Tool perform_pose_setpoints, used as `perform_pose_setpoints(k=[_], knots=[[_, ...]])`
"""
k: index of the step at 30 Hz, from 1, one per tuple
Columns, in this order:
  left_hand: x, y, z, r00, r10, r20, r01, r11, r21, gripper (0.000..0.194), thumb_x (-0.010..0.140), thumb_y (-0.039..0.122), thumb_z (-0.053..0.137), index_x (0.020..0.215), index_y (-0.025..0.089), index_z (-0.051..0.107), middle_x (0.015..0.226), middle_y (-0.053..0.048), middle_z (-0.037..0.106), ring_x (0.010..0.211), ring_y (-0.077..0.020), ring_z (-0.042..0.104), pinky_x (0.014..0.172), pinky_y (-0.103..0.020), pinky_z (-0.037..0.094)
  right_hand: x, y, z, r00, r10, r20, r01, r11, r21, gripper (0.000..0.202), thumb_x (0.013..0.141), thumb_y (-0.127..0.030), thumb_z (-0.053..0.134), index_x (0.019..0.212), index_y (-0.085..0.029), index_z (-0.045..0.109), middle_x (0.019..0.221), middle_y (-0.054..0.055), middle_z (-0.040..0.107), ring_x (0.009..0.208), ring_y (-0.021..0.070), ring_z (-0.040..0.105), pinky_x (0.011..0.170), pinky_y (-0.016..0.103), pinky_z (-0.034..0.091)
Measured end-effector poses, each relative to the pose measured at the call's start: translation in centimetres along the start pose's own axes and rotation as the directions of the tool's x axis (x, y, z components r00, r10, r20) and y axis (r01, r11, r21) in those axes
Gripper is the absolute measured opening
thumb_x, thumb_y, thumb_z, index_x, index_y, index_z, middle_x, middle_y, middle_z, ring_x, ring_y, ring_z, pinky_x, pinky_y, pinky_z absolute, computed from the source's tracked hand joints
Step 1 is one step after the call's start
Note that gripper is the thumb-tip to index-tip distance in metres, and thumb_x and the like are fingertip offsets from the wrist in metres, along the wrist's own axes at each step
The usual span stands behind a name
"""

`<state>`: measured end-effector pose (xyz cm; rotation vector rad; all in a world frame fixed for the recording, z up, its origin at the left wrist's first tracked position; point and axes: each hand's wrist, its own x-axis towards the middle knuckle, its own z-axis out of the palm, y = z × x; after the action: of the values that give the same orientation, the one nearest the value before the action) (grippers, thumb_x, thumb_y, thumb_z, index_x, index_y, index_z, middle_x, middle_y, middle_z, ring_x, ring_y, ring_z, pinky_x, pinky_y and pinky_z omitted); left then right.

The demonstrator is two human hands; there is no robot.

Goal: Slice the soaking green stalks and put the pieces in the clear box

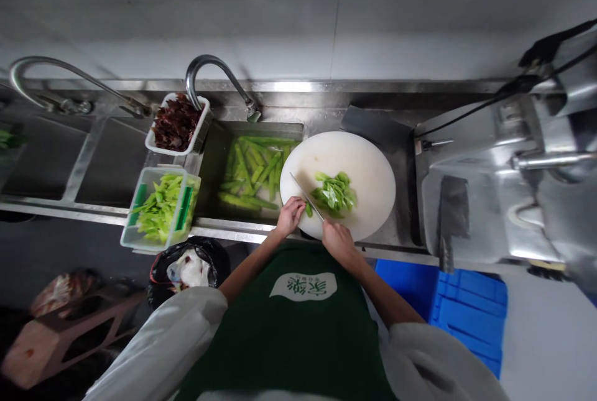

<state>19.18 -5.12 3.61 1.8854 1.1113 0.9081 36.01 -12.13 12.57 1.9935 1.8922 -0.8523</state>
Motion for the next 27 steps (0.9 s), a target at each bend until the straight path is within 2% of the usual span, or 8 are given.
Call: perform_pose_setpoints(k=[4, 11, 15, 19, 24, 27], knots=[[0.2, -0.1, -0.3, 0.999, 0.024, 0.048, -0.023, 1.000, -0.020, 0.026, 0.099, 0.033, 0.043, 0.093, 0.019, 0.063, 0.094, -0.008, 0.061, 0.091, -0.0170, 0.061, 0.084, -0.031, 0.052, 0.1, -0.3, 0.1, 1.000, 0.015, 0.010, -0.015, 1.000, -0.006, 0.037, 0.099, -0.022, 0.028, 0.112, -0.012, 0.061, 0.093, 0.013, 0.072, 0.087, 0.0211, 0.069, 0.079, 0.029, 0.048], [0.0, -0.2, 0.1, 0.998, 0.031, 0.063, -0.035, 0.998, 0.051, 0.030, 0.100, 0.032, 0.038, 0.094, 0.020, 0.064, 0.090, -0.009, 0.060, 0.090, -0.0202, 0.059, 0.084, -0.035, 0.052, -0.4, -0.5, -0.4, 0.999, 0.019, 0.039, -0.018, 1.000, -0.016, 0.035, 0.099, -0.022, 0.028, 0.113, -0.013, 0.059, 0.095, 0.014, 0.072, 0.090, 0.0209, 0.069, 0.080, 0.028, 0.047], [0.2, -0.1, 0.2, 0.997, 0.033, 0.070, -0.035, 0.999, 0.027, 0.031, 0.100, 0.033, 0.036, 0.097, 0.021, 0.064, 0.091, -0.009, 0.060, 0.091, -0.0210, 0.059, 0.086, -0.037, 0.052, -0.7, -1.2, -0.7, 0.998, 0.042, 0.044, -0.041, 0.998, -0.038, 0.037, 0.099, -0.020, 0.027, 0.113, -0.012, 0.059, 0.093, 0.015, 0.072, 0.090, 0.0221, 0.069, 0.079, 0.029, 0.046], [0.2, -0.2, 0.2, 0.996, 0.045, 0.080, -0.047, 0.998, 0.029, 0.031, 0.101, 0.031, 0.035, 0.101, 0.020, 0.064, 0.093, -0.009, 0.060, 0.092, -0.0200, 0.059, 0.087, -0.036, 0.053, -0.2, -2.0, -1.0, 0.995, 0.052, 0.087, -0.051, 0.999, -0.020, 0.035, 0.097, -0.015, 0.030, 0.114, -0.012, 0.060, 0.102, 0.015, 0.071, 0.094, 0.0213, 0.068, 0.081, 0.027, 0.045], [0.2, -0.6, 0.2, 0.991, 0.097, 0.090, -0.103, 0.992, 0.075, 0.031, 0.102, 0.029, 0.034, 0.101, 0.017, 0.062, 0.091, -0.008, 0.059, 0.091, -0.0184, 0.058, 0.085, -0.034, 0.053, -0.3, -2.3, -1.3, 0.996, 0.074, 0.059, -0.074, 0.997, -0.009, 0.036, 0.098, -0.019, 0.029, 0.118, -0.010, 0.058, 0.098, 0.017, 0.071, 0.094, 0.0225, 0.068, 0.081, 0.029, 0.045], [0.2, -0.9, 0.3, 0.987, 0.135, 0.089, -0.142, 0.988, 0.068, 0.031, 0.102, 0.028, 0.034, 0.101, 0.015, 0.061, 0.091, -0.008, 0.059, 0.090, -0.0179, 0.057, 0.084, -0.034, 0.053, 0.0, -2.7, -1.3, 0.993, 0.092, 0.076, -0.092, 0.996, -0.002, 0.035, 0.099, -0.019, 0.030, 0.114, -0.010, 0.060, 0.100, 0.017, 0.071, 0.095, 0.0227, 0.068, 0.080, 0.028, 0.045]])
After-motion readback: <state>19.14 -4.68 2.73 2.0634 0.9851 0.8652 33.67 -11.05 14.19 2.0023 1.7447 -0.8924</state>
